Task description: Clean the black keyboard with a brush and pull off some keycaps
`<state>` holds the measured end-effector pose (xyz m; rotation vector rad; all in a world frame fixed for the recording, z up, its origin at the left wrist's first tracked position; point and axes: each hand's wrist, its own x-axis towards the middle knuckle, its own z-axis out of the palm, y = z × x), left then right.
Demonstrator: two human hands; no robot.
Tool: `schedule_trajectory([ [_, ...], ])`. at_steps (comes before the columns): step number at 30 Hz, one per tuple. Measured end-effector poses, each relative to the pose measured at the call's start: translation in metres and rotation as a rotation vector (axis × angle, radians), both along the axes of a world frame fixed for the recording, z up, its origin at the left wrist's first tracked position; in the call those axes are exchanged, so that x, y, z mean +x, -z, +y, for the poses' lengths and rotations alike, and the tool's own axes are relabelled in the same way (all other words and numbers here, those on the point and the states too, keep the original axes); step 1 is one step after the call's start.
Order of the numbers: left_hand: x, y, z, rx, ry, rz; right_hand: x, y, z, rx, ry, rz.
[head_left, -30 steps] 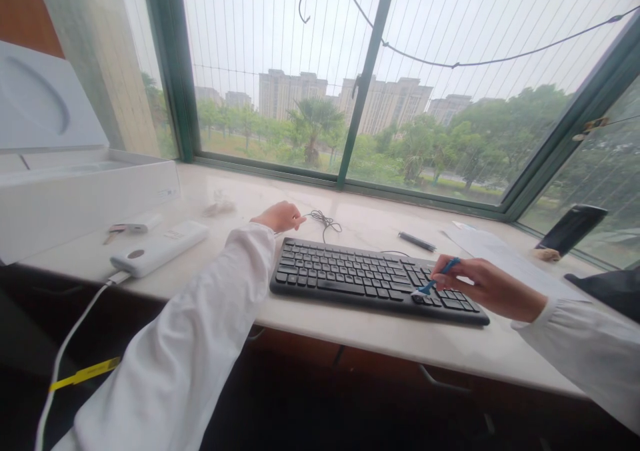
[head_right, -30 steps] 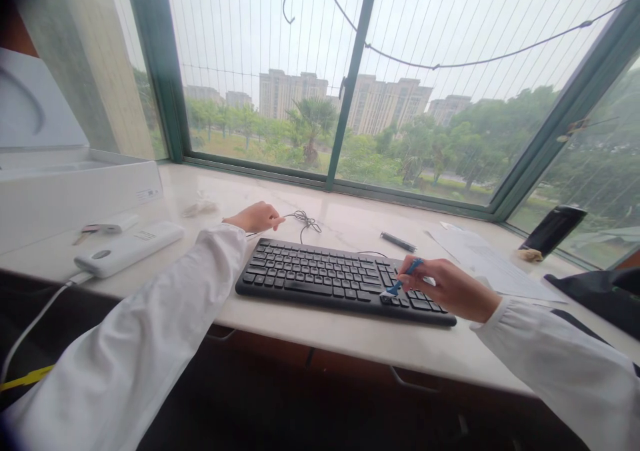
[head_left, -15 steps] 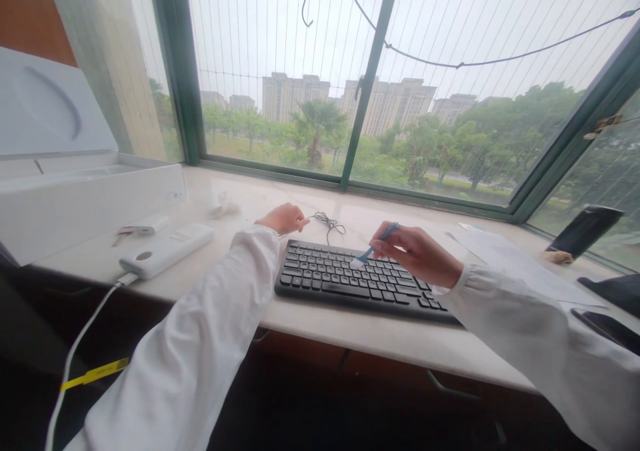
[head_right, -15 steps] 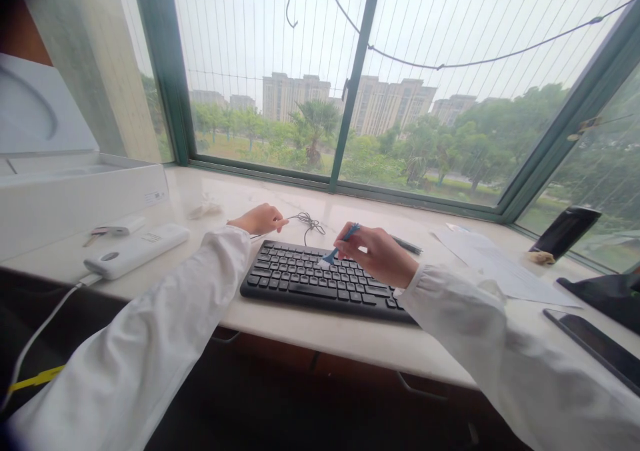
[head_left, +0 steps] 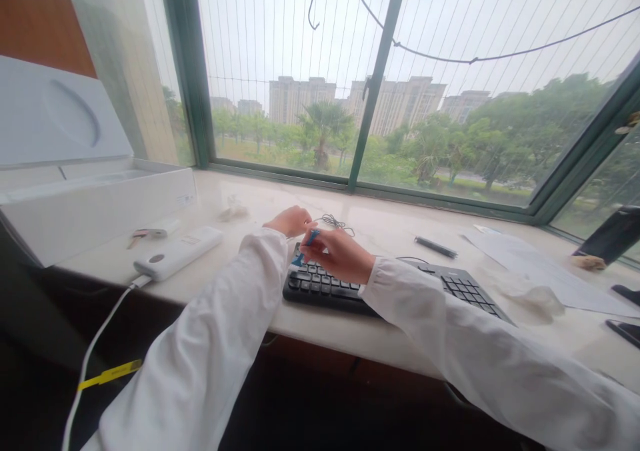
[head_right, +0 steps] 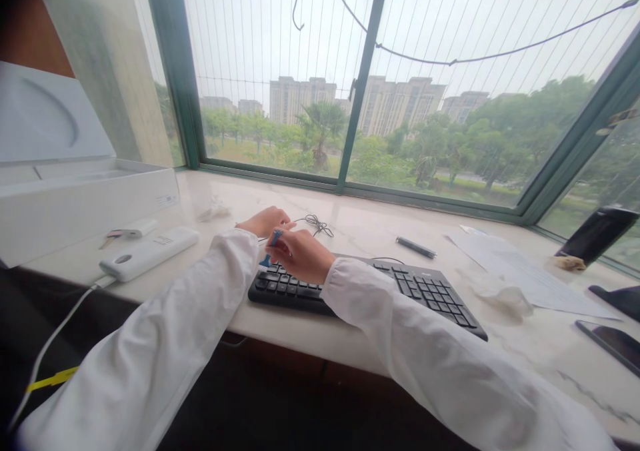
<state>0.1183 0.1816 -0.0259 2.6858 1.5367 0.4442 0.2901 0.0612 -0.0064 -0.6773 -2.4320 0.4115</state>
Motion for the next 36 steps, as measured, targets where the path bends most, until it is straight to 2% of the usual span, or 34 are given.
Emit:
schedule_trajectory([
  [5,0.0,0.0,0.001,0.002,-0.011,-0.002,0.002,0.005,0.003,-0.029,-0.008,-0.004],
  [19,-0.001,0.002,0.003,0.022,0.017,-0.031,0.017,0.001,0.004,-0.073,0.023,-0.028],
  [26,-0.002,0.003,0.003,0.018,0.012,-0.014,0.003,0.003,0.001,-0.053,-0.004,0.088],
  [29,-0.002,0.003,0.005,0.013,-0.006,-0.011,-0.002,0.007,-0.001,-0.033,-0.006,0.071],
  [36,-0.002,0.003,0.007,0.003,0.002,-0.024,0.006,0.013,0.001,-0.032,-0.004,0.028],
])
